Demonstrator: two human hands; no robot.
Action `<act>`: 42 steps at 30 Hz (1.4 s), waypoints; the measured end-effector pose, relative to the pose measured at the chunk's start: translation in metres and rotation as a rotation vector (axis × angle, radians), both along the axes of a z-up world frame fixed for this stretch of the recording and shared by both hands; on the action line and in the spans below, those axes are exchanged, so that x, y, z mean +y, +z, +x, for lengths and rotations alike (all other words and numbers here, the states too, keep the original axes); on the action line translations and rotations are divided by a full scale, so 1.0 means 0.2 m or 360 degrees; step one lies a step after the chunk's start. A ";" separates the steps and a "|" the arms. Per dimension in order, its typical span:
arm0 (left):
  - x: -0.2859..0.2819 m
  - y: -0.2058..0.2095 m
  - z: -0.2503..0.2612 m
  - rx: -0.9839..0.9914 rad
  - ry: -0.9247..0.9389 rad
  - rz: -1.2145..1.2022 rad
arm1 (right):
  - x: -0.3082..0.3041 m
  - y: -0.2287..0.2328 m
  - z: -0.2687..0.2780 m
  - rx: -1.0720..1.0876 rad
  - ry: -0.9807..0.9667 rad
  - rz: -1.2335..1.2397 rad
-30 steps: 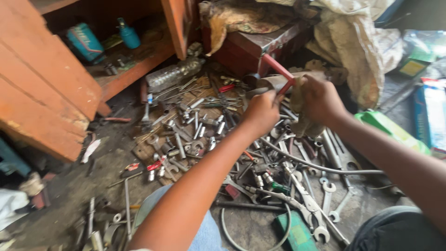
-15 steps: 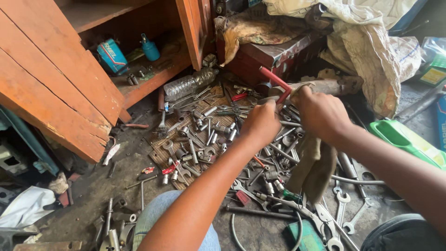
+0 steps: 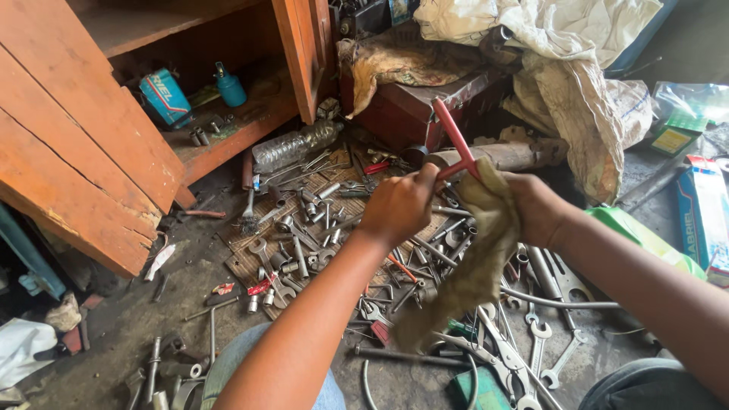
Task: The person wipes a metal T-handle tool and a curved metal rod with a cloth. They handle the tools one at a time, wiping them thoroughly before placing them back on the floor among other scattered tools.
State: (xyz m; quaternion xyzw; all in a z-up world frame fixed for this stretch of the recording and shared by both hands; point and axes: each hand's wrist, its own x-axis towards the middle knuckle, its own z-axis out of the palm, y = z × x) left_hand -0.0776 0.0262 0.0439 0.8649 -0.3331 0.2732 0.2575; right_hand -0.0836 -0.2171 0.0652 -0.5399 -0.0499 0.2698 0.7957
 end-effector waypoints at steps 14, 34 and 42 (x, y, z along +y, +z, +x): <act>-0.20 0.01 -0.15 0.0282 0.0059 -0.0204 | 0.06 -0.05 -0.08 -0.1550 -0.1080 -0.1513; -0.11 0.02 -0.10 0.0513 0.0159 -0.0278 | -0.11 -0.14 0.12 -0.0884 -0.0090 -0.0583; -0.21 0.04 -0.09 0.0744 0.0167 -0.0821 | -0.08 -0.02 0.07 -0.1559 -0.0673 -0.1623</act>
